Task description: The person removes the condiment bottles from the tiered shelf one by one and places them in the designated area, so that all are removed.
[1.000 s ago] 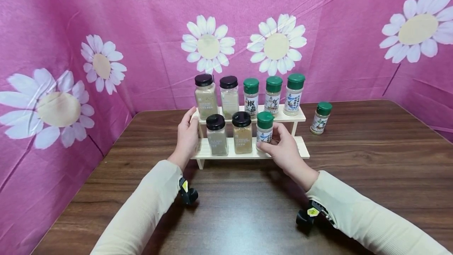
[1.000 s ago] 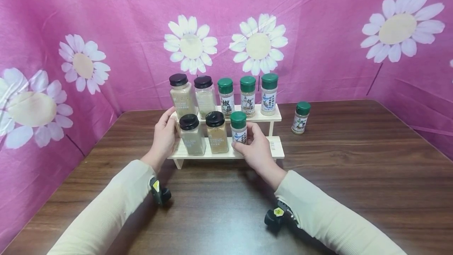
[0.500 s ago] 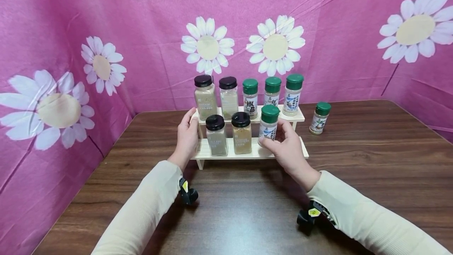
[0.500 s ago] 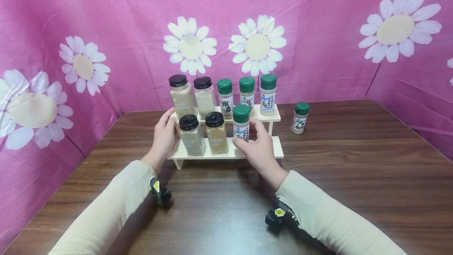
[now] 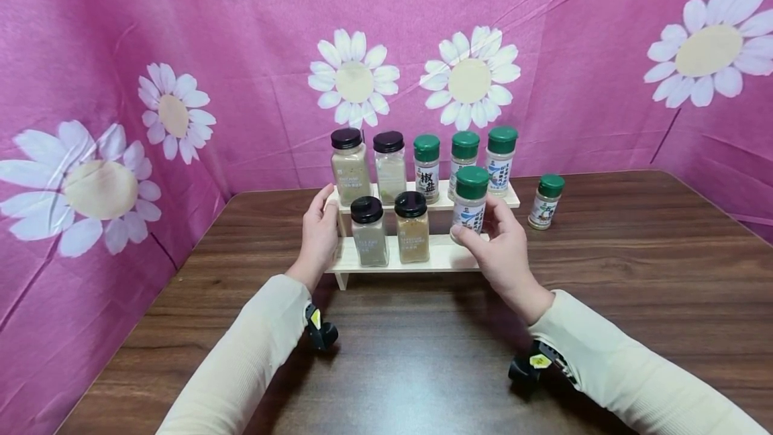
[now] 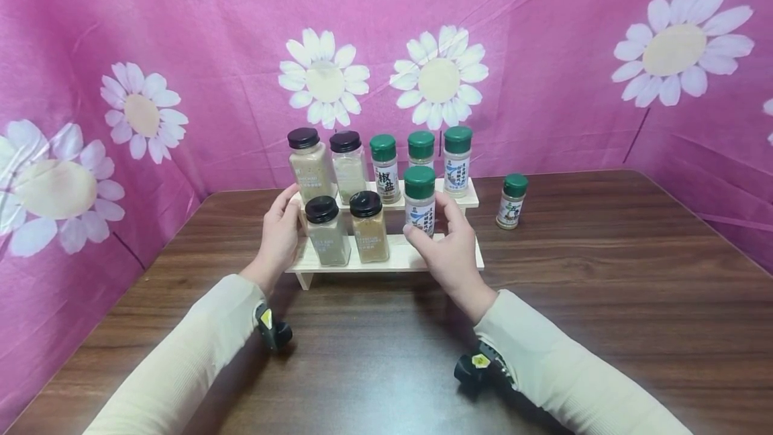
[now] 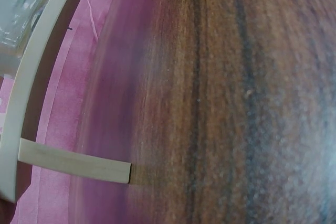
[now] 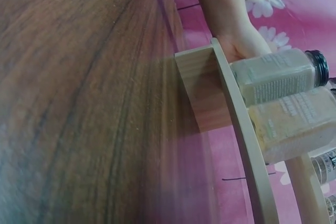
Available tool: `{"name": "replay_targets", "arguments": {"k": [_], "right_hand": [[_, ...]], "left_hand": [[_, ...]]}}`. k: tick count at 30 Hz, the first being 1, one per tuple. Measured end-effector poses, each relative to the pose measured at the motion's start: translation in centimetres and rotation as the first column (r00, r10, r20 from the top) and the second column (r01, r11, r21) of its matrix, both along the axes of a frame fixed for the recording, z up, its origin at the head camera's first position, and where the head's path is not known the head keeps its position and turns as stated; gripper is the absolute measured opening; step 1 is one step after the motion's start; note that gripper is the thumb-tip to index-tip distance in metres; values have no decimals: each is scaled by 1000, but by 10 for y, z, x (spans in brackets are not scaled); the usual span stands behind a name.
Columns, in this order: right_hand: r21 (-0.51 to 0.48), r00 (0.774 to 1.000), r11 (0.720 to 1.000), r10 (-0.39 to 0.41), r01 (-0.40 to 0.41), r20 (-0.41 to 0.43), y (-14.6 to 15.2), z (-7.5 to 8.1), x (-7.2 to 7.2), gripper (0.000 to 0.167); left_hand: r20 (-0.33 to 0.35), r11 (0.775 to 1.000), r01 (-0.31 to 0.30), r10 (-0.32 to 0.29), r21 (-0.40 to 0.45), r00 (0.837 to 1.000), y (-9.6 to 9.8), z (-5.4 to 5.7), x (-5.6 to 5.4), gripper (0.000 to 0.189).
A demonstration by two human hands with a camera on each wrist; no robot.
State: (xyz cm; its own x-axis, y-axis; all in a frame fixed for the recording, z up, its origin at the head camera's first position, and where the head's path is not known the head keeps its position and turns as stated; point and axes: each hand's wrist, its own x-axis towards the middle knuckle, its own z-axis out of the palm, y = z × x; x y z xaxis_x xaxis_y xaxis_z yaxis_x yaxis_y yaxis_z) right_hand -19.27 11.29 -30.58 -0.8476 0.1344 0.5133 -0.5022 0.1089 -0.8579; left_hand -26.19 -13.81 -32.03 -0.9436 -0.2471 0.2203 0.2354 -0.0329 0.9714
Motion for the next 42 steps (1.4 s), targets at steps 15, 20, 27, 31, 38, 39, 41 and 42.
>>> {"name": "replay_targets", "arguments": {"k": [15,20,27,31,38,39,41,42], "right_hand": [[-142,992,988,-74,58,-107,18,10,-2,48],[-203,976,976,-112,73,-189,28,14,-5,48],[-267,952,953,-206,142,-226,45,19,-11,48],[-307,939,932,-265,192,-219,56,21,-15,47],[-315,911,903,-363,291,-197,77,24,-24,46],[-299,903,898,-387,323,-186,80,24,-25,46],[-267,886,884,-434,384,-163,87,24,-27,45],[-252,876,876,-457,412,-153,90,24,-28,44]], "left_hand": [[9,1000,3,-3,12,1000,0,0,1,42],[22,1000,0,0,11,1000,0,0,1,41],[14,999,9,-10,30,1000,0,-1,0,41],[13,999,16,-16,40,1000,0,-1,1,42],[15,1000,10,-11,26,1000,0,0,1,42],[13,1000,8,-8,22,1000,1,0,1,42],[8,1000,3,-3,15,1000,1,0,1,42],[5,1000,1,-1,10,1000,1,0,0,42]]}}
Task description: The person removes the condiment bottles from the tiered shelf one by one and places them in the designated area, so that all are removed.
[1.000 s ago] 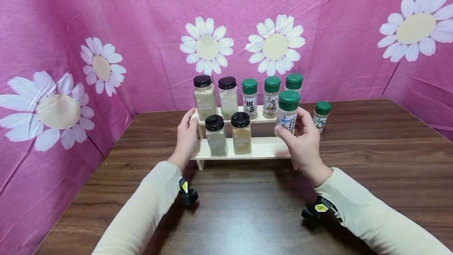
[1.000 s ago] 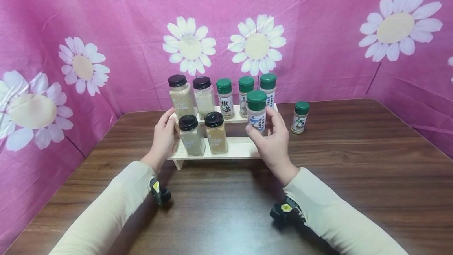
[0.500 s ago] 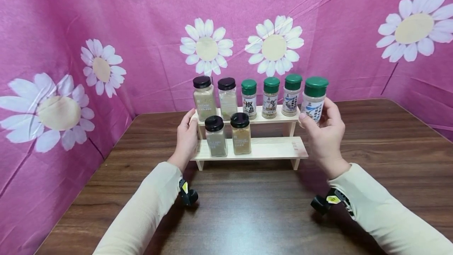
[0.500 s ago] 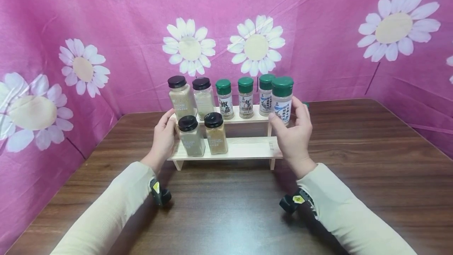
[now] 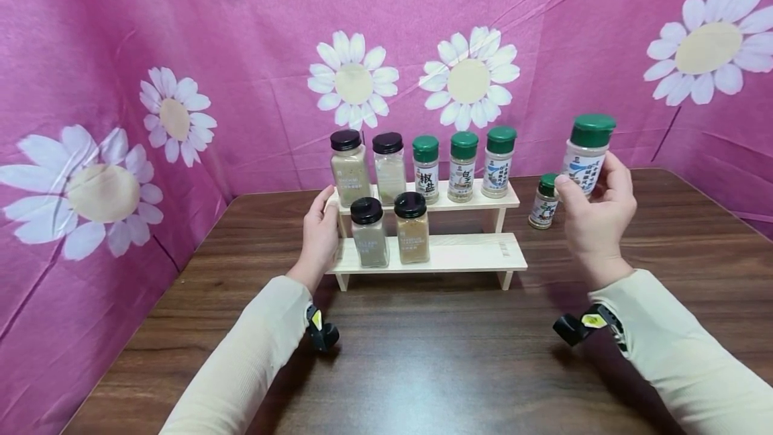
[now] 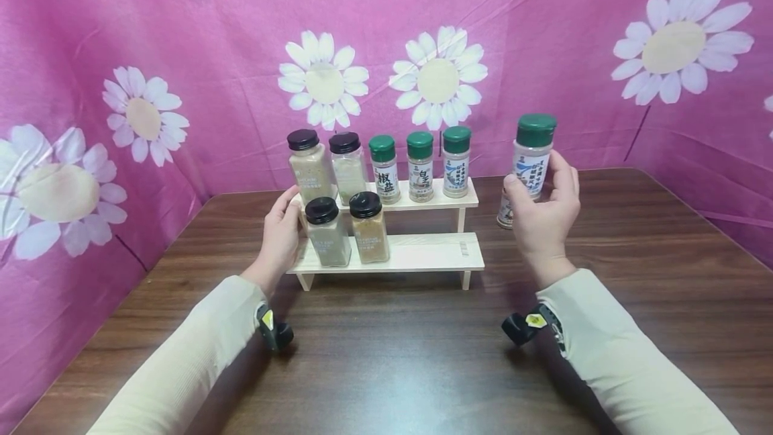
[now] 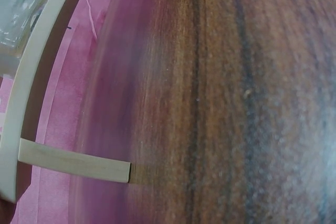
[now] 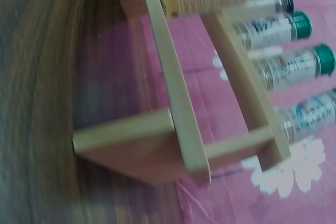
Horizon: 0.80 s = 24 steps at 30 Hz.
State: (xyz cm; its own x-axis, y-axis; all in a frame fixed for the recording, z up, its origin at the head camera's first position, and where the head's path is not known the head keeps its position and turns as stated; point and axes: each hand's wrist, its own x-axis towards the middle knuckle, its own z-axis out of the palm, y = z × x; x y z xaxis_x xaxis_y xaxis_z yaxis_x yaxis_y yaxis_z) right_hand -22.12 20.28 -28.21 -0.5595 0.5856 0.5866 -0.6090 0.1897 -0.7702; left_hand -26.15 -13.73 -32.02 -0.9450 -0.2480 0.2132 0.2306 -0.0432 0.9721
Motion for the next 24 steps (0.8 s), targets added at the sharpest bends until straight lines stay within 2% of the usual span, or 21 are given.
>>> {"name": "replay_targets", "arguments": {"k": [7,16,24], "right_hand": [[-8,994,996,-89,89,65,21,-2,-8,42],[14,977,988,-152,151,148,33,-4,-12,40],[80,947,977,-209,195,242,54,-21,-27,44]], "left_hand": [[2,1000,1,-1,-3,1000,0,-1,-1,42],[17,1000,-4,4,-7,1000,0,0,0,42],[5,1000,-8,8,-19,1000,0,-1,0,41]]}}
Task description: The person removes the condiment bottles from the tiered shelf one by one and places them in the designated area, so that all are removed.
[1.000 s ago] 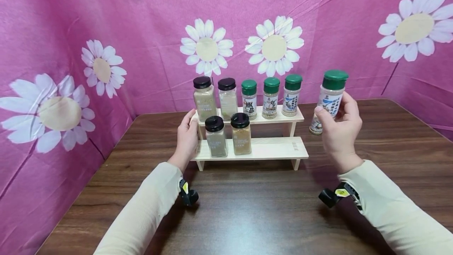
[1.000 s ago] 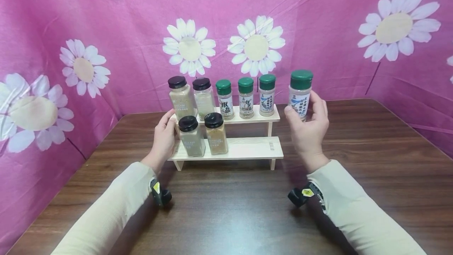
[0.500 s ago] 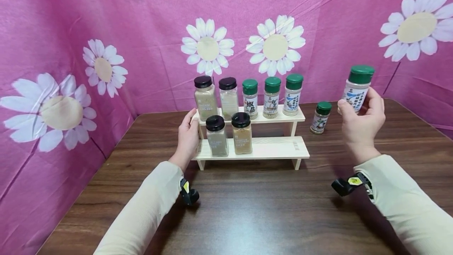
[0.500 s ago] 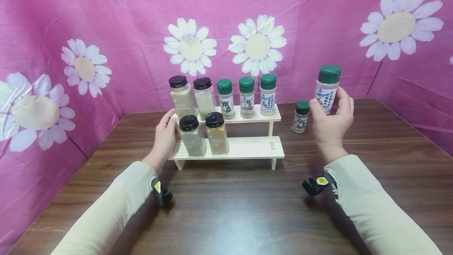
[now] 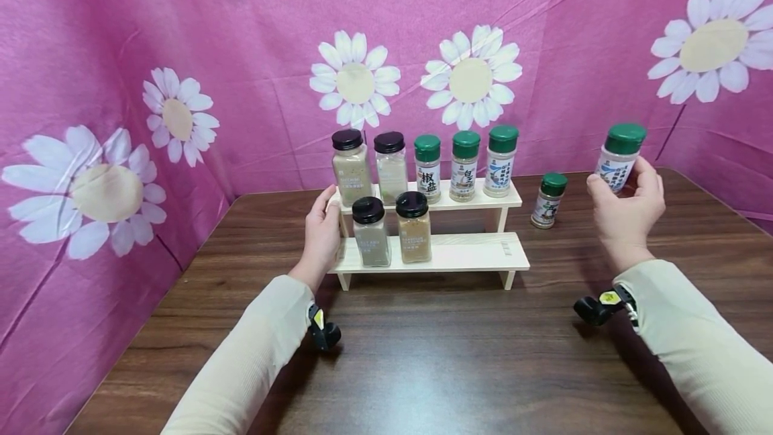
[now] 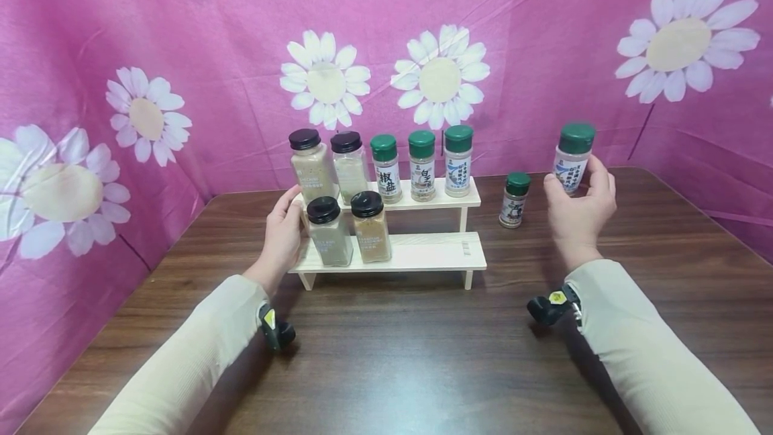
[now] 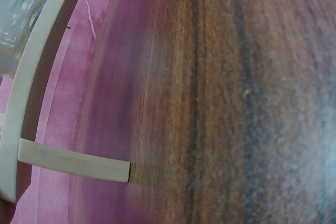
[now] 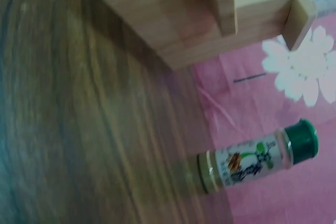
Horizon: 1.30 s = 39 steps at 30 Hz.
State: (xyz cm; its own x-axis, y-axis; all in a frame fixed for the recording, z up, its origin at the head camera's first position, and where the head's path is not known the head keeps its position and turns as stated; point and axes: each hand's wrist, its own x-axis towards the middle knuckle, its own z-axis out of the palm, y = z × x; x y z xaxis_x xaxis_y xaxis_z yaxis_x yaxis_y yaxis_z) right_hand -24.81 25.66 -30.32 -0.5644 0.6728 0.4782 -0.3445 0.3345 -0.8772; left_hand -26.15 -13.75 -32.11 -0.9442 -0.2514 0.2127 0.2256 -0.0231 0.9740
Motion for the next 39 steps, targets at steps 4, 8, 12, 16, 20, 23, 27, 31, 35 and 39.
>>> {"name": "replay_targets", "arguments": {"k": [4,8,12,16,20,23,27,31,35,39], "right_hand": [[33,998,999,-14,12,65,7,-7,-3,42],[26,991,1000,-2,-2,131,12,-12,-5,42],[43,973,999,-7,-3,230,16,-15,-7,45],[97,924,995,-28,-9,381,21,-16,-10,51],[156,854,985,-23,-68,520,24,-18,-14,59],[170,818,977,10,-132,575,25,-21,-15,63],[166,788,965,59,-202,613,26,-25,-17,66],[164,762,950,102,-264,639,27,-29,-19,70],[144,741,942,139,-304,657,28,-33,-21,71],[134,734,940,151,-314,662,28,-36,-23,70]], "left_hand": [[-2,1000,-1,1,1,1000,1,0,1,41],[5,1000,2,-2,9,1000,2,0,1,41],[7,1000,2,-2,6,1000,1,0,0,41],[-2,1000,5,-5,0,1000,1,1,0,41],[-6,1000,8,-8,6,1000,1,2,0,41],[0,1000,4,-4,11,1000,1,2,1,41],[-1,1000,0,0,-5,1000,0,1,1,42],[-8,1000,0,-1,-14,1000,0,1,1,41],[-7,1000,2,-2,-6,1000,0,2,1,41],[-2,1000,0,0,-4,1000,0,2,1,41]]}}
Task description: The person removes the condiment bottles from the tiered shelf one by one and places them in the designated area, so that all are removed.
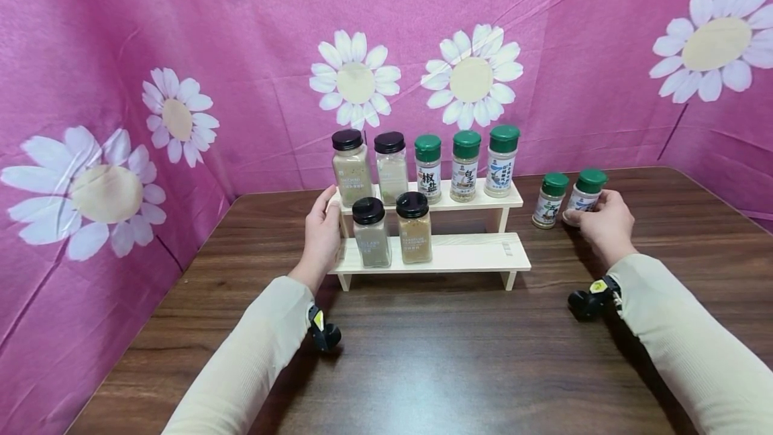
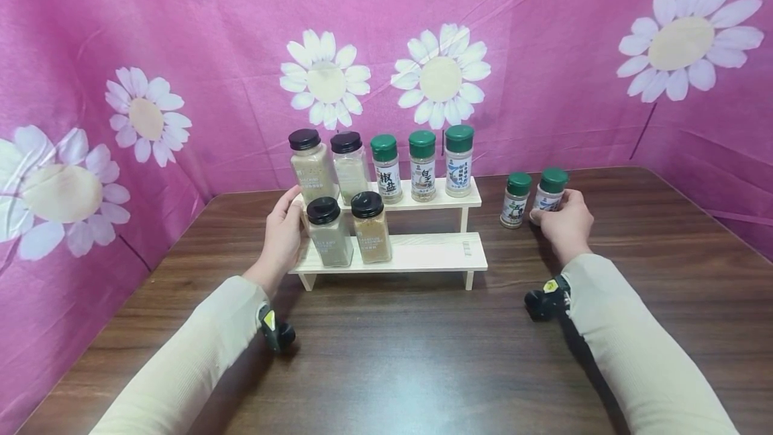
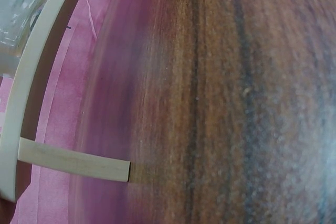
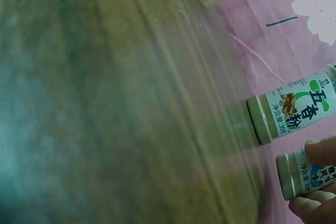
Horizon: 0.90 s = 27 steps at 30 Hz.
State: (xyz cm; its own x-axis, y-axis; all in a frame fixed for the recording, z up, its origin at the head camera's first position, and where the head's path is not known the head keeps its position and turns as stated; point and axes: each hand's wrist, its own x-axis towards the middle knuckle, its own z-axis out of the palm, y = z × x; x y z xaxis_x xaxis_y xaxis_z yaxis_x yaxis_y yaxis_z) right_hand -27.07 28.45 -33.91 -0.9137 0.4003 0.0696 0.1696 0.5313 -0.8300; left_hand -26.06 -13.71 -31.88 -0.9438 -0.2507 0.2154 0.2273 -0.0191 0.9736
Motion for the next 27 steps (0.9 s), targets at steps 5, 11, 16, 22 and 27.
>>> {"name": "replay_targets", "arguments": {"k": [5,11,16,22,27], "right_hand": [[-13,1000,1000,-3,3,11,0,-2,-1,71],[-36,1000,999,-6,7,27,1,-5,-2,73],[-28,1000,1000,-2,2,19,1,-5,-2,73],[-14,1000,1000,-24,24,11,2,1,-2,73],[14,998,998,-59,59,-13,3,13,-1,72]], "left_hand": [[-3,1000,4,-4,-4,1000,0,0,0,41],[5,1000,11,-11,16,1000,0,-1,0,42],[-4,1000,14,-13,13,1000,0,-1,-1,41],[-6,1000,16,-16,16,1000,0,-1,-2,41],[-7,1000,7,-7,16,1000,0,-1,-1,41]]}}
